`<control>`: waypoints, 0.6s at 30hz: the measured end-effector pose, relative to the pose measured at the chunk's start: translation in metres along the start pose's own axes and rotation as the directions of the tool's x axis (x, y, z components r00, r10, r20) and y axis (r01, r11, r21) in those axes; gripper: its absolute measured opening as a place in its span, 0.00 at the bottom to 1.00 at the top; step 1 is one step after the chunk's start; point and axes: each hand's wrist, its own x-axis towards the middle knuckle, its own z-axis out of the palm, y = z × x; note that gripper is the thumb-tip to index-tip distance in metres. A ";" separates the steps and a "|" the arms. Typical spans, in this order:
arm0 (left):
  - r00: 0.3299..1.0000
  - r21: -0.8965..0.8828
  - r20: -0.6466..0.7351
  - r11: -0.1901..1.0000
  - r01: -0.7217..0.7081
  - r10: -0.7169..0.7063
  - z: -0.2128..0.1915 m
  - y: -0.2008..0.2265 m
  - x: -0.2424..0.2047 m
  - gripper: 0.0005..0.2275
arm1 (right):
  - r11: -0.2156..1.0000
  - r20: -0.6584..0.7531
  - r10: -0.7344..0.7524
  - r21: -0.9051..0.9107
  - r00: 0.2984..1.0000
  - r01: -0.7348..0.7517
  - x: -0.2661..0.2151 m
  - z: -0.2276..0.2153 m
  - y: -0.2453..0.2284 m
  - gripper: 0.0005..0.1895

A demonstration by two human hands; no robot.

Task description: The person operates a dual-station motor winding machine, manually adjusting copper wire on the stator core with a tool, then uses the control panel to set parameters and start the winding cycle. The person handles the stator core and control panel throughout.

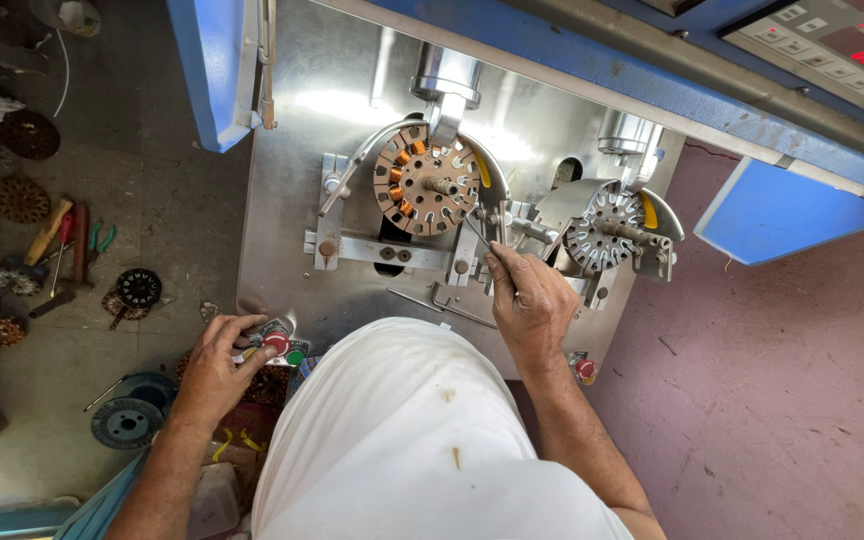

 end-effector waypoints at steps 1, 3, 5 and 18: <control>1.000 0.001 -0.002 1.000 0.001 -0.001 0.000 0.000 0.000 0.24 | 1.000 -0.003 -0.004 0.003 1.000 0.004 0.000 0.001 0.000 0.07; 1.000 0.004 -0.006 1.000 0.002 -0.002 0.000 0.001 0.000 0.25 | 1.000 0.001 -0.003 -0.008 1.000 0.003 0.001 0.002 0.000 0.07; 1.000 0.011 0.002 1.000 0.008 -0.008 0.000 0.001 0.001 0.25 | 1.000 0.007 0.000 -0.010 1.000 0.000 0.000 0.002 0.000 0.07; 1.000 0.007 -0.013 1.000 -0.013 0.013 -0.001 0.002 0.000 0.24 | 1.000 0.018 -0.001 0.005 1.000 0.001 0.004 0.003 -0.004 0.07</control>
